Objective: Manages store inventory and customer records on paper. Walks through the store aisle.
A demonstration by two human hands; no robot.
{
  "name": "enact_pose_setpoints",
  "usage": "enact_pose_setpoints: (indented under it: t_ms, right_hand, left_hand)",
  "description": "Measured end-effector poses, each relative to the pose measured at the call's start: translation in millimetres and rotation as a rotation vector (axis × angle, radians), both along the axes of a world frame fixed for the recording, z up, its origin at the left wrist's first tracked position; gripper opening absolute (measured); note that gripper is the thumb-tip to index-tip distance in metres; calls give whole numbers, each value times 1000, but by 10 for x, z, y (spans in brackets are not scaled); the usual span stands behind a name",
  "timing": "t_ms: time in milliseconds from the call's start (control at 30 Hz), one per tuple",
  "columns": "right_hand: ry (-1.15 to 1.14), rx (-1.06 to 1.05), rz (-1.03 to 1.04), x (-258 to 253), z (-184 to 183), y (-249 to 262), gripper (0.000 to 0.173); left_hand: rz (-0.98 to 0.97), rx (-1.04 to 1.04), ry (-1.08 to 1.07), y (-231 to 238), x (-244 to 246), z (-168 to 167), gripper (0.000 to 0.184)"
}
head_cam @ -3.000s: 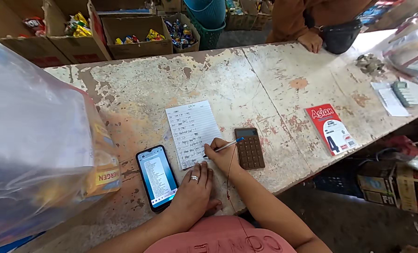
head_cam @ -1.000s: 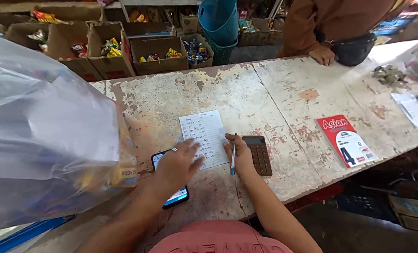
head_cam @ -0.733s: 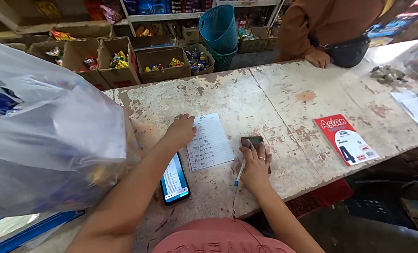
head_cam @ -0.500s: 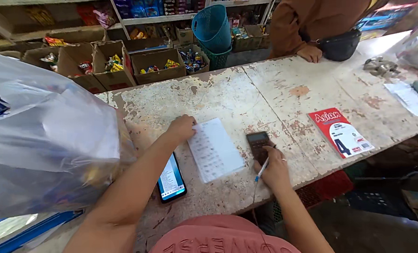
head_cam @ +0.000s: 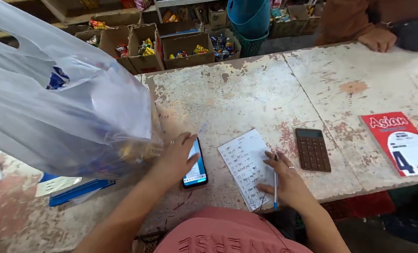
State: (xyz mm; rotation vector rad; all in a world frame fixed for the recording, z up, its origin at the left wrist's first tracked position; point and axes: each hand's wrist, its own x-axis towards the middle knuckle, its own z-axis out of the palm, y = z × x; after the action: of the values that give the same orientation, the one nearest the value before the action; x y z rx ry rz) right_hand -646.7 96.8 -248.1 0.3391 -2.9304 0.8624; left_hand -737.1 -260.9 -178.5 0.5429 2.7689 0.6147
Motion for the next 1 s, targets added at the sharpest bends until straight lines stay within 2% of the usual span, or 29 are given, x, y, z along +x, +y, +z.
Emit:
enact_pose_setpoints:
  t_ms: [67,133,167,233,467,633,867,933,1000]
  right_hand:
    - [-70,33,12,113,62,27,94]
    - [-109,64,24,235,115,71,102]
    - [-99,86,26,284,117,87,103]
    - [-69,96,20,340,87,105,96]
    - [-7,54,-69,208,-24,-118,84]
    - [0,67,-194,21,-62,-248,87]
    - [44,50,-85,-38,-149,-104,85]
    - [52,45,-67,-32,-155,-72,88]
    - [62,36,-69,-28,-151,-72,91]
  left_hand:
    - [86,-27,-101,-100,356,-105,82]
    - [157,23,-114,-172,629,-284,109]
    - [177,55,-77,-197,714,-372,117]
    - [198,103,-15,-212,776,-503,121]
    - [219,117,-127,20,548,-467,116]
    - [133,144,-38,190,454,-525,107]
    - [88,171,79,241,301,-617,113]
    - [75,200,105,171,213,-631,101]
    - [34,242,172,82,104,-704,73]
